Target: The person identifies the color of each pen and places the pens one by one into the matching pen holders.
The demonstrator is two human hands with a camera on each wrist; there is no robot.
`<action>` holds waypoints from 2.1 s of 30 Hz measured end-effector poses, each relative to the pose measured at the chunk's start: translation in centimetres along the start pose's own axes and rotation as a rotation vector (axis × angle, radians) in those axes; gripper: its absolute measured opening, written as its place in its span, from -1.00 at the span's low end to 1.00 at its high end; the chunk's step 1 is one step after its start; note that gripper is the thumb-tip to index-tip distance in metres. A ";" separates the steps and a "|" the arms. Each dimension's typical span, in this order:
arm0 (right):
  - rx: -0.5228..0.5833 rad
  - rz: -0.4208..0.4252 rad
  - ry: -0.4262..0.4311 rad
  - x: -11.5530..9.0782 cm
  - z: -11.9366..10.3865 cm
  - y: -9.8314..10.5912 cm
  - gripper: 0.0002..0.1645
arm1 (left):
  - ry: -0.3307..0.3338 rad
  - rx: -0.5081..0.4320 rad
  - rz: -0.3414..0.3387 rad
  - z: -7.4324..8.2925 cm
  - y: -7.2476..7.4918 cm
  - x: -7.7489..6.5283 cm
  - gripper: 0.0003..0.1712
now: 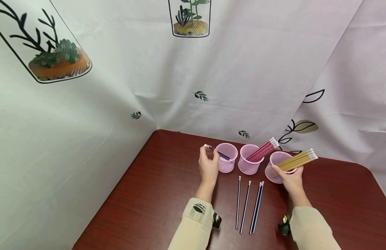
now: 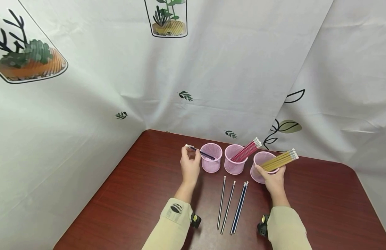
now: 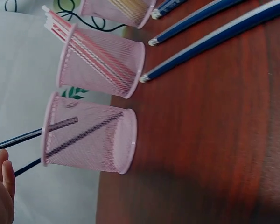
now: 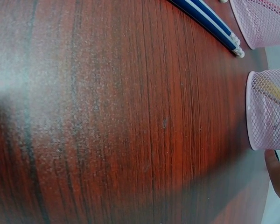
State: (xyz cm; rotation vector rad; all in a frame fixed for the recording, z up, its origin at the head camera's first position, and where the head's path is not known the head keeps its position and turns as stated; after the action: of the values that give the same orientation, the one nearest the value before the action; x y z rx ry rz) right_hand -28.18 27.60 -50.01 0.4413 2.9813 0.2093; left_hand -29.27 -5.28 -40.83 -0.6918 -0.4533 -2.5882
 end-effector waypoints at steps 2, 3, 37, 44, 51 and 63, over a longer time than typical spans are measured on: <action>0.004 -0.005 0.003 0.0 0.0 0.0 0.09 | -0.001 0.025 -0.004 -0.3 -0.1 -0.2 -0.84; 0.006 -0.006 0.005 0.0 0.0 -0.1 0.09 | -0.005 0.030 -0.006 -0.5 -0.2 -0.3 -0.84; -0.008 0.019 0.058 1.5 1.9 0.4 0.10 | 0.020 0.284 -0.061 -2.8 -0.7 -1.4 -0.82; -0.004 0.023 0.063 2.9 3.7 0.9 0.10 | 0.045 0.271 -0.107 -3.2 -1.0 -1.5 -0.84; -0.007 0.015 0.032 1.5 2.0 0.5 0.13 | 0.096 0.241 -0.129 -3.7 -1.2 -1.9 -0.88; 0.004 0.020 0.023 0.1 0.1 0.0 0.06 | 0.222 0.298 -0.464 -5.0 -3.7 -3.8 -0.87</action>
State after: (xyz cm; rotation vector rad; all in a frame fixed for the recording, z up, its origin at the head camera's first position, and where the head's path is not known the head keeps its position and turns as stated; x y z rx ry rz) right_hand -28.27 27.63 -50.07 0.4726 3.0011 0.2115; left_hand -30.02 -2.93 -47.73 -0.2078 -0.9978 -2.8804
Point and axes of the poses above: each hand's wrist, its own x-axis towards the middle knuckle, its own y-axis out of the back of the hand, z = x × y, the point moved 7 cm from there along x, towards the middle knuckle, and after that the axes turned 8 degrees about -z, right-handed, at the moved point
